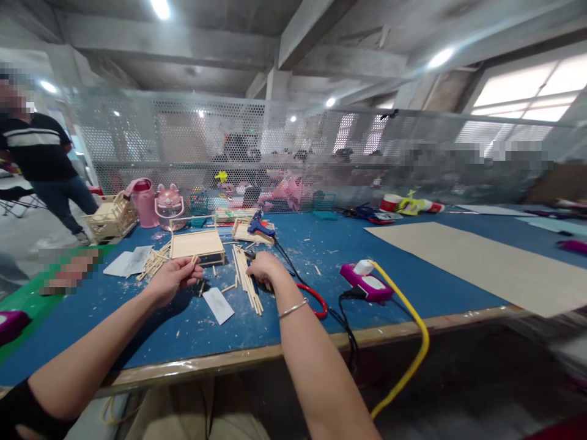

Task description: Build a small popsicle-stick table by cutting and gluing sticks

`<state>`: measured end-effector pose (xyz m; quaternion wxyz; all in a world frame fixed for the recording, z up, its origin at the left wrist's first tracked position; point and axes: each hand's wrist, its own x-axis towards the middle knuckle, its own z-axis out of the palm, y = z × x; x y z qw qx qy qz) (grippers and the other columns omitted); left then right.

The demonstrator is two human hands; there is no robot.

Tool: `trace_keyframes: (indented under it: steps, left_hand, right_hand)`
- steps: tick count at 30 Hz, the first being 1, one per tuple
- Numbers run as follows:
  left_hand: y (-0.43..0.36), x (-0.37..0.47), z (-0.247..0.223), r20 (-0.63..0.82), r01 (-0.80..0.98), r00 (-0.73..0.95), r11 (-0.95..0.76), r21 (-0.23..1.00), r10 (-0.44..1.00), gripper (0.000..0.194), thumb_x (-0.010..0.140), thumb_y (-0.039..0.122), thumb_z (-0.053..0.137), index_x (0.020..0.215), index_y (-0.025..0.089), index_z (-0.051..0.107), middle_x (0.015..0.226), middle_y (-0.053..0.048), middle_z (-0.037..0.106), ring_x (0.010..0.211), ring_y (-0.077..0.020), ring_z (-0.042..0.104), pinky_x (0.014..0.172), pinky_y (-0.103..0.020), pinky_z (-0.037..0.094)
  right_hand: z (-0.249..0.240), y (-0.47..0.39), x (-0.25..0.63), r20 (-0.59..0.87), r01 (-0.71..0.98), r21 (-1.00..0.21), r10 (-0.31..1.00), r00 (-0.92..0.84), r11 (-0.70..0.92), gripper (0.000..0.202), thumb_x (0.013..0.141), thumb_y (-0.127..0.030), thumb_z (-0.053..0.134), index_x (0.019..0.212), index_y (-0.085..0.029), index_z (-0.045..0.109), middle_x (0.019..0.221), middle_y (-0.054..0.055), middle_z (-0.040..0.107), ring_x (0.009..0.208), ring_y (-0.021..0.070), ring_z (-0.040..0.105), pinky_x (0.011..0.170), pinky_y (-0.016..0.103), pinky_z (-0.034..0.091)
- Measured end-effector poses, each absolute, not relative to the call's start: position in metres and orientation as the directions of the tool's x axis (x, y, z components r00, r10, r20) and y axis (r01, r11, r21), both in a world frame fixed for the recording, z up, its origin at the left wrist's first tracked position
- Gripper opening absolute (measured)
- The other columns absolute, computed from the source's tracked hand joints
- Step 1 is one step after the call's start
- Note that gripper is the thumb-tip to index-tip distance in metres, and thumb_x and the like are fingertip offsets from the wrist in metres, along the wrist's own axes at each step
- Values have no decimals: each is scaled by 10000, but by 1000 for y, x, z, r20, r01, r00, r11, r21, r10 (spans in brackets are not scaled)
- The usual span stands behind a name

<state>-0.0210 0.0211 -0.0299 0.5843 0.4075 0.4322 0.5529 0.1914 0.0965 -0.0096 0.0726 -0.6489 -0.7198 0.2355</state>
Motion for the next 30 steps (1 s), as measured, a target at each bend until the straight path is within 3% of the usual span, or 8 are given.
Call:
trace_keyframes:
  steps: [7,10,13,17,21,25,27,30]
  left_hand:
    - [22,-24,-31,-81,-262,41,89,961,996,104,774,237,554,764,142,513,742,-57,648,564,-72,597,456,-140,441]
    - [21,-24,-33,-57,-227,47,66,972,997,191,728,313,602,749,144,517,756,-55,647,567,-81,587,444,-149,425]
    - [17,-22,-30,25,-164,62,-14,986,998,295,677,420,619,734,147,525,766,-48,638,597,-96,576,455,-166,417]
    - [17,-16,-13,154,-1,80,-154,988,985,372,664,509,575,770,153,580,885,-76,632,774,-159,572,550,-222,443]
    - [28,-7,6,370,116,41,-372,921,928,287,651,443,609,674,156,598,1115,-79,555,964,-187,502,768,-266,408]
    - [29,4,5,260,-19,203,-262,965,944,337,674,498,566,728,166,553,835,-34,575,715,-119,515,621,-225,399]
    - [25,9,-2,246,-64,226,-237,969,942,369,689,533,534,745,170,518,605,32,467,518,-69,409,493,-188,332]
    - [17,13,-11,271,-110,221,-252,961,937,381,685,548,534,707,173,474,522,74,318,440,-47,266,425,-177,240]
  right_hand:
    - [-8,96,189,-59,875,-479,991,-117,75,44,591,-142,580,628,-153,558,485,32,548,422,140,495,422,244,347]
    - [-2,97,189,100,864,-494,993,-56,99,240,605,-160,574,843,-156,551,689,70,609,594,164,549,498,239,361]
    - [7,94,190,308,786,-584,951,-16,202,321,587,-187,609,899,-152,539,797,67,607,675,157,547,557,231,374]
    - [17,86,191,432,459,-788,900,-63,410,220,706,-340,532,834,-161,542,568,-27,517,467,85,441,467,207,351]
    - [21,74,184,362,14,-923,883,-299,384,321,697,-449,548,870,-181,510,405,-106,327,320,53,277,343,189,283]
    - [16,65,167,340,-224,-938,837,-429,266,331,665,-459,586,838,-193,489,390,-119,312,308,44,245,321,176,265]
    - [11,61,156,342,-263,-931,854,-391,253,305,666,-443,594,806,-201,474,401,-121,309,313,40,238,330,176,265]
    - [3,54,138,387,-330,-902,859,-335,277,313,617,-392,653,800,-207,479,575,-65,488,471,61,439,454,183,374]
